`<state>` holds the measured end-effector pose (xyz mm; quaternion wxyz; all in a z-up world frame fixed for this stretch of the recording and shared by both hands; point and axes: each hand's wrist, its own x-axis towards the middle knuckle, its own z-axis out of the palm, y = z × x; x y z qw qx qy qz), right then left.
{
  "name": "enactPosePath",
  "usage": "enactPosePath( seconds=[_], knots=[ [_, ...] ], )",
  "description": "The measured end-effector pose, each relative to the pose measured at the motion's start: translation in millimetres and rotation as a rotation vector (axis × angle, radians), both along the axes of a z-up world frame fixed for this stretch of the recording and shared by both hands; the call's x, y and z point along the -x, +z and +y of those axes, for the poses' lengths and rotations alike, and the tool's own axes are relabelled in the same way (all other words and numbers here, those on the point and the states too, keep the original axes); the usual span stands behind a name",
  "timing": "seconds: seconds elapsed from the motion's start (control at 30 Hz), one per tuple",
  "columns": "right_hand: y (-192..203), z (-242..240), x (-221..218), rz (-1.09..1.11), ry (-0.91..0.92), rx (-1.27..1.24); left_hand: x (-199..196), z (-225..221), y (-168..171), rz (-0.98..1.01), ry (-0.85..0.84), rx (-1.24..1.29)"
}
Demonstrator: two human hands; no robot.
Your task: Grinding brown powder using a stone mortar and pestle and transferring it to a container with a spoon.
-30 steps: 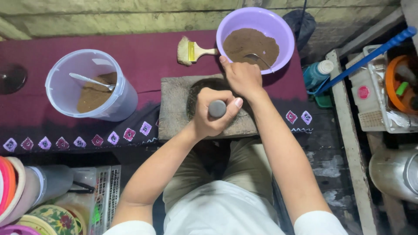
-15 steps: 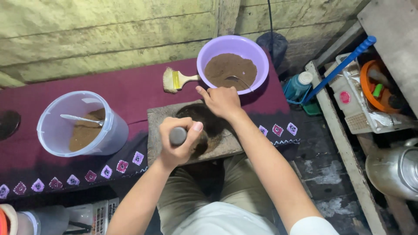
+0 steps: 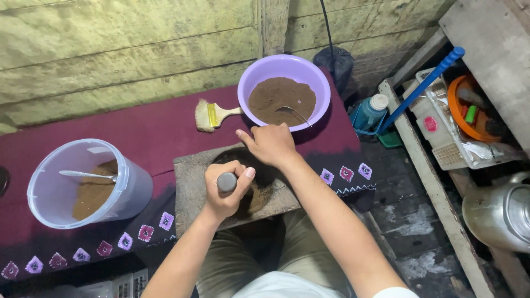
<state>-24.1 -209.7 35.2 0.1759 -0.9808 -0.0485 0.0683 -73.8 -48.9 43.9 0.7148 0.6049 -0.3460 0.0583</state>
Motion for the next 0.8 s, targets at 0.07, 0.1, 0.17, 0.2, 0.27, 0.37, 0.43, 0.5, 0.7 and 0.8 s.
enactPosePath(
  seconds=[0.07,0.1,0.17,0.2,0.27,0.37,0.43,0.5,0.7,0.8],
  knots=[
    [-2,-1,-2,-0.019,-0.002,-0.001,-6,-2,0,0.078,-0.069,-0.010],
    [-3,0,-1,-0.041,-0.003,0.001,-8,-2,0,0.153,-0.137,-0.016],
    [-6,0,-2,-0.069,-0.010,-0.004,-7,-4,7,0.104,-0.087,-0.021],
    [-7,0,-3,-0.094,-0.012,-0.002,-8,-5,10,0.058,-0.034,-0.020],
    [-11,0,-1,-0.098,-0.012,-0.008,8,5,31,0.030,-0.008,-0.041],
    [-13,-3,-3,-0.107,-0.015,-0.026,23,18,56,-0.010,0.009,-0.049],
    [-16,-3,-3,-0.115,-0.004,-0.033,27,21,53,-0.026,0.014,-0.031],
    [-17,-3,-5,-0.115,-0.014,-0.003,23,16,35,0.009,-0.001,0.009],
    [-23,-1,-6,-0.159,-0.044,0.011,22,6,4,-0.051,0.114,0.027],
    [-19,0,-4,-0.132,-0.044,-0.003,35,18,13,-0.100,0.139,-0.008]
  ],
)
